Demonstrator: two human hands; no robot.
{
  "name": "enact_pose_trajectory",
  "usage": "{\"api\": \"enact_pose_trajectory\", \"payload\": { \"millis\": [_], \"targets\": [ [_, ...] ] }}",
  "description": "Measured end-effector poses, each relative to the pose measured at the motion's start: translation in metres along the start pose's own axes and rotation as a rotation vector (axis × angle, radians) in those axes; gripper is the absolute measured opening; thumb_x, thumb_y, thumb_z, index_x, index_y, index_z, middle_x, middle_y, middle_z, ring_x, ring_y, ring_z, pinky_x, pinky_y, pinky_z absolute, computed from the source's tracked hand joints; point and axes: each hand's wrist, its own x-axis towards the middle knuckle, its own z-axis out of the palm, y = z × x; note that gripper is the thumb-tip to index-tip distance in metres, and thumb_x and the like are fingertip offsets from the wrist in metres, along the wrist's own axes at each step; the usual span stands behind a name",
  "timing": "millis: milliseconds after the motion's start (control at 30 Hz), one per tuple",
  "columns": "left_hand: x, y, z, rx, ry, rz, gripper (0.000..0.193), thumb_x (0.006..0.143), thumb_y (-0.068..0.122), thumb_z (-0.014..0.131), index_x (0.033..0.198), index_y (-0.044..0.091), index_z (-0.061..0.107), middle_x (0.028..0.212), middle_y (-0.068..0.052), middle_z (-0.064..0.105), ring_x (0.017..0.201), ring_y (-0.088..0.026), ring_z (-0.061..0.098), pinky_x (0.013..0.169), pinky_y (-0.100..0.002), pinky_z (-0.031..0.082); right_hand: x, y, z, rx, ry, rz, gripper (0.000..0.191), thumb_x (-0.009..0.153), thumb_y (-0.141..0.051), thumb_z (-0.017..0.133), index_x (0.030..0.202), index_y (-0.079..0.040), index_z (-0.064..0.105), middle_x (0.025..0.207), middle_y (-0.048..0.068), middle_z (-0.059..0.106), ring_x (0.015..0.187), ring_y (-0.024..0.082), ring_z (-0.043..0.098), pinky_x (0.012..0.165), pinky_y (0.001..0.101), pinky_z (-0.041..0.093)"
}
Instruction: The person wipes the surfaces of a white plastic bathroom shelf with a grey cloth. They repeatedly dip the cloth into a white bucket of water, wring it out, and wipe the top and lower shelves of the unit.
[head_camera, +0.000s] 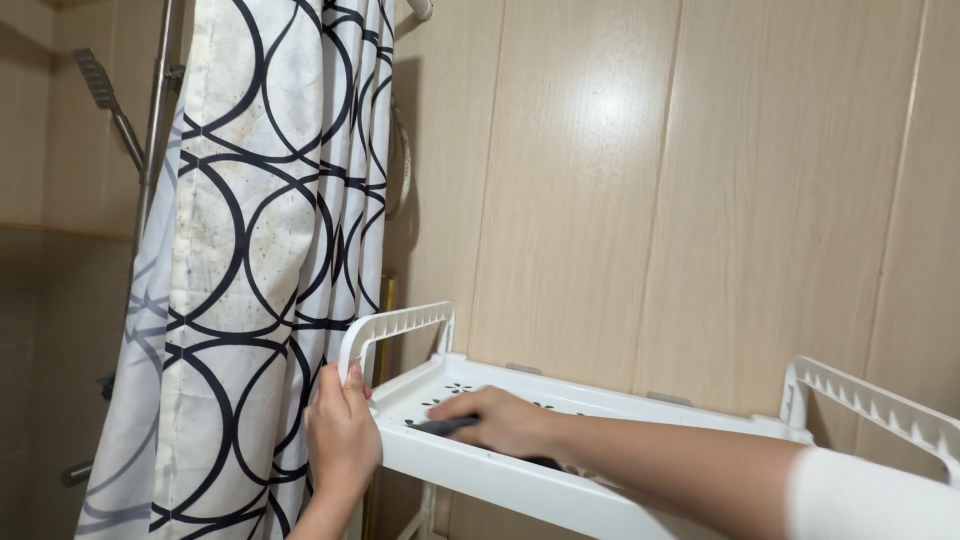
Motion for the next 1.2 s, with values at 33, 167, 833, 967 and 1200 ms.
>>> {"api": "enact_pose_trajectory", "payload": {
  "millis": [33,167,833,967,1200],
  "targets": [
    [-0.001,-0.001,0.0,-0.005,-0.007,-0.012,0.032,0.104,0.028,0.045,0.109,0.003,0.063,0.078,-0.015,0.07,0.073,-0.035,0.068,0.07,-0.048,0.05,0.024,-0.001,0.013,-0.038,0.033,-0.079,0.042,0.093,-0.019,0.066,0.133,-0.012,0.063,0.136,0.006,0.066,0.13,0.021,0.06,0.112,0.0336,0.044],
    [0.001,-0.003,0.003,-0.053,-0.017,-0.001,0.032,0.104,0.027,0.045,0.11,0.002,0.063,0.074,-0.015,0.069,0.069,-0.032,0.068,0.067,-0.046,0.051,0.056,0.013,0.026,-0.139,0.024,-0.059,0.046,0.098,-0.033,0.057,0.14,-0.014,0.056,0.143,0.01,0.057,0.138,0.028,0.047,0.115,0.0393,0.037],
    [0.004,-0.01,0.009,-0.032,-0.002,0.035,0.031,0.103,0.027,0.044,0.106,0.002,0.063,0.072,-0.014,0.068,0.067,-0.033,0.067,0.065,-0.047,0.049,0.011,0.062,-0.006,-0.261,0.036,0.193,0.052,0.102,-0.049,0.037,0.141,-0.022,0.058,0.151,-0.007,0.042,0.133,0.021,0.034,0.116,0.0448,0.022],
    [0.004,-0.013,0.013,-0.048,-0.017,-0.003,0.032,0.103,0.028,0.044,0.105,0.002,0.063,0.071,-0.014,0.069,0.066,-0.031,0.068,0.064,-0.045,0.051,0.069,0.065,0.012,-0.292,0.089,0.069,0.049,0.1,-0.043,0.042,0.14,-0.021,0.059,0.15,-0.002,0.044,0.132,0.024,0.033,0.113,0.0484,0.023],
    [0.006,-0.017,0.017,-0.103,-0.035,-0.008,0.031,0.103,0.027,0.044,0.104,0.002,0.063,0.069,-0.013,0.068,0.062,-0.029,0.067,0.062,-0.043,0.051,0.131,0.11,0.003,-0.396,0.24,0.192,0.038,0.098,-0.036,0.053,0.131,-0.02,0.063,0.139,0.001,0.055,0.132,0.023,0.037,0.108,0.0493,0.026]
  ]
}}
